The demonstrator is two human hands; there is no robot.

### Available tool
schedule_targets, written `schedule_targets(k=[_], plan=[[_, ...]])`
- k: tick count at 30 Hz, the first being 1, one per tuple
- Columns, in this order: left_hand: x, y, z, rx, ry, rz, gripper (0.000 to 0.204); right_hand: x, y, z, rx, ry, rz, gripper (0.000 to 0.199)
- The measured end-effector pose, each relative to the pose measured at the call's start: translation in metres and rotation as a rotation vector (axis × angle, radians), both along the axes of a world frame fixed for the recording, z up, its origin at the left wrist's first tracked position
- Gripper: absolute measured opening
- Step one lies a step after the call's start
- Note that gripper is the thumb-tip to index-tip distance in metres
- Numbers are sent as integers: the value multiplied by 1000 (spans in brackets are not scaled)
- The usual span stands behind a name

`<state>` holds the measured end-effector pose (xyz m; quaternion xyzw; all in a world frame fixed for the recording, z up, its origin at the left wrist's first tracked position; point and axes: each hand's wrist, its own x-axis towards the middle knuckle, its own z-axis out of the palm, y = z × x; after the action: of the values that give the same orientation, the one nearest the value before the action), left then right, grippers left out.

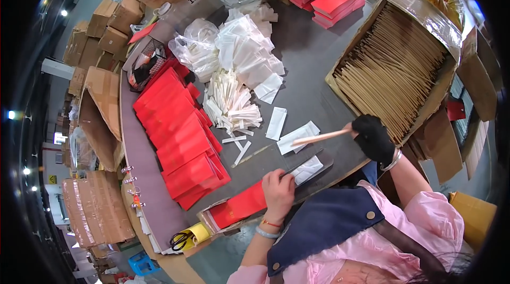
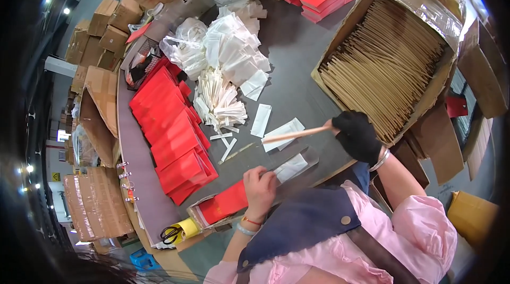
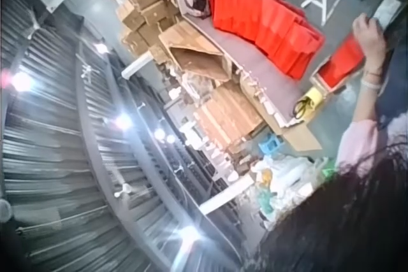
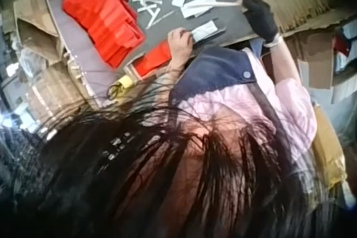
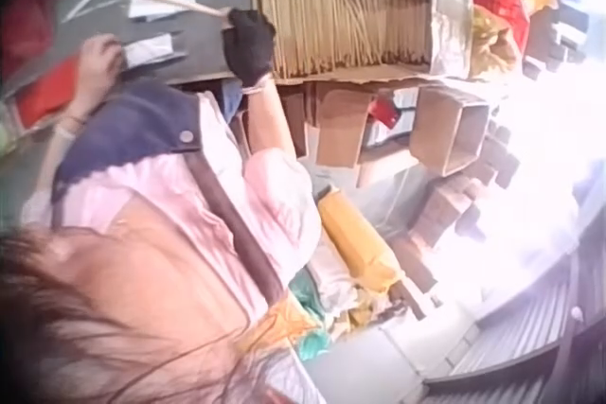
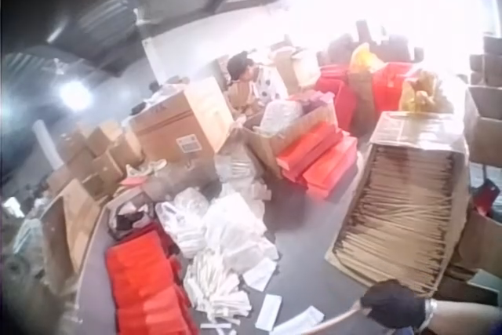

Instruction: Packaging pairs of wooden chopsticks into individual sleeves on a warehouse workbench.

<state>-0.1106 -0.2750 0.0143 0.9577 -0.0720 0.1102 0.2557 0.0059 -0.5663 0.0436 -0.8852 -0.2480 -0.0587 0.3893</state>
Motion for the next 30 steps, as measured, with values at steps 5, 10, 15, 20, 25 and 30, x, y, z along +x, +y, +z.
schedule_targets(k=[5,10,15,20,25,30], plan=[[9,-5,-3,77,43,-113,14,-10,20,-22,-250,85,141,26],[-22,37,6,32,100,46,53,-16,21,-46,-459,169,273,27],[-34,49,-6,77,238,10,71,-21,50,-56,-586,127,320,25],[-14,22,-5,73,260,-23,72,-15,68,-80,-250,27,363,21],[-16,28,-10,73,250,-2,75,0,21,-64,-74,263,65,17],[-15,26,-6,57,261,-15,72,-3,13,-60,-5,445,-52,14]])
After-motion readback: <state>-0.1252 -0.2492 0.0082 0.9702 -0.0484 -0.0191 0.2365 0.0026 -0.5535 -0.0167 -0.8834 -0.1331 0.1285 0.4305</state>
